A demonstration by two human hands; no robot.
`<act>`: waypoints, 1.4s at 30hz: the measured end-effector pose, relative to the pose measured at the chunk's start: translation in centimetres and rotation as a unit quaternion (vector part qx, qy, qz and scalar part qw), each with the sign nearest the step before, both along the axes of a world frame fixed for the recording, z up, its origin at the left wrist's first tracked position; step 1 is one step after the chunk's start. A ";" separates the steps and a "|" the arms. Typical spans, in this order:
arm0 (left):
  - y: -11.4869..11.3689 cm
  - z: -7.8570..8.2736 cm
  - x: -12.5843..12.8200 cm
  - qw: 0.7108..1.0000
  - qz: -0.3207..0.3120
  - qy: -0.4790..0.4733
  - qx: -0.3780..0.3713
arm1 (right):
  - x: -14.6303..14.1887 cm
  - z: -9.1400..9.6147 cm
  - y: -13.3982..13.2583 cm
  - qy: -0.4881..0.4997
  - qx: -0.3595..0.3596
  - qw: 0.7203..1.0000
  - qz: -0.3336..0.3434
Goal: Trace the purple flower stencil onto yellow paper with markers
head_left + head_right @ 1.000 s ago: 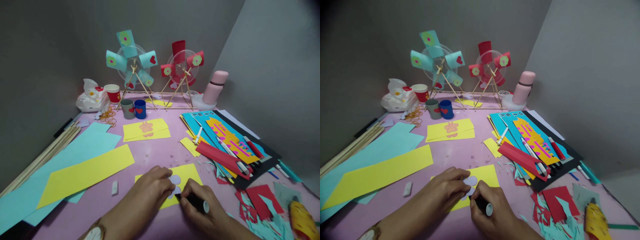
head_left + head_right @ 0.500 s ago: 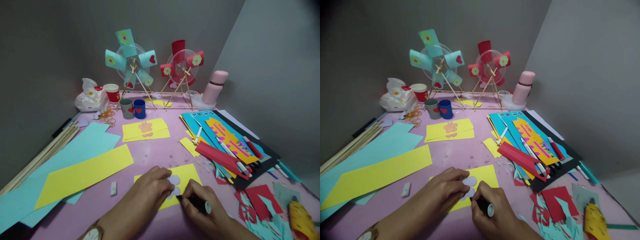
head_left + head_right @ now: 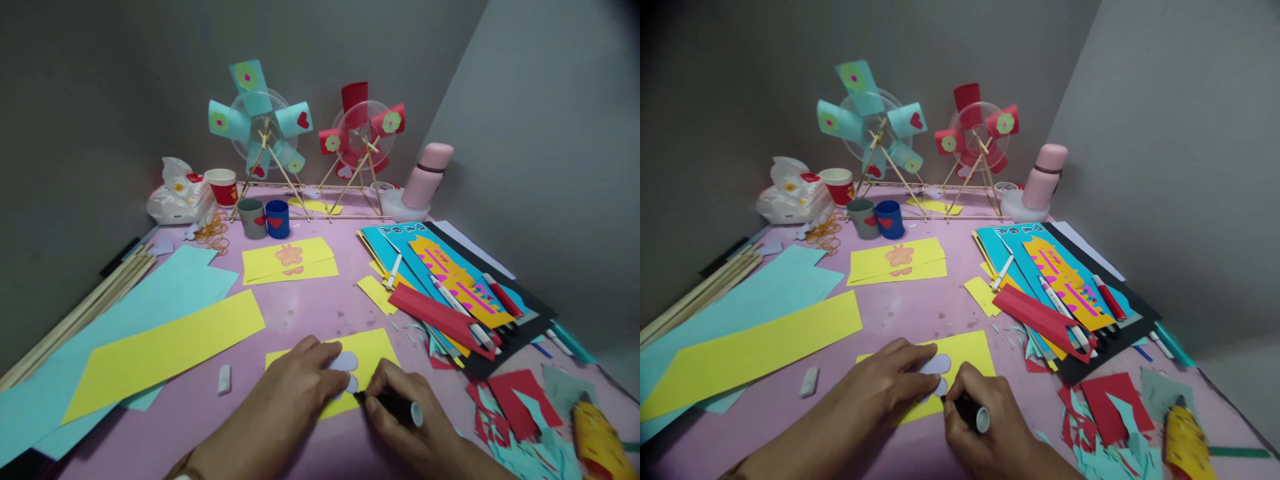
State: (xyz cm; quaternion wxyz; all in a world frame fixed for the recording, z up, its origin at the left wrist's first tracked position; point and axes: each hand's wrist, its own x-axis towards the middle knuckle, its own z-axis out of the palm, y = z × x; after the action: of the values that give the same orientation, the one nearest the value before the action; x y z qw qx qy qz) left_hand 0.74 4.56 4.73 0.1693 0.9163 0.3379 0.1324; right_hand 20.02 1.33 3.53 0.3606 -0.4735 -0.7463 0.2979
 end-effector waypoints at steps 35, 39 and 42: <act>-0.9 -0.3 1.0 0.989 -0.034 0.108 0.097 | 0.6 -0.9 0.0 0.211 -0.135 0.967 -0.043; -1.0 -0.6 0.9 0.992 -0.020 0.078 0.095 | 0.9 -1.7 0.0 0.337 -0.184 0.919 -0.091; -1.0 -0.9 0.6 0.991 -0.013 0.055 0.121 | 0.7 -1.9 0.1 0.359 -0.182 0.911 -0.089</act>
State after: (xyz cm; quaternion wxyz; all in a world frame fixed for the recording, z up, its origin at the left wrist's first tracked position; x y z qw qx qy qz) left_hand 1.35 3.60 3.82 0.0400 0.9404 0.3160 0.1194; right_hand 20.75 1.42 1.61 0.5370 -0.4567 -0.4535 0.5454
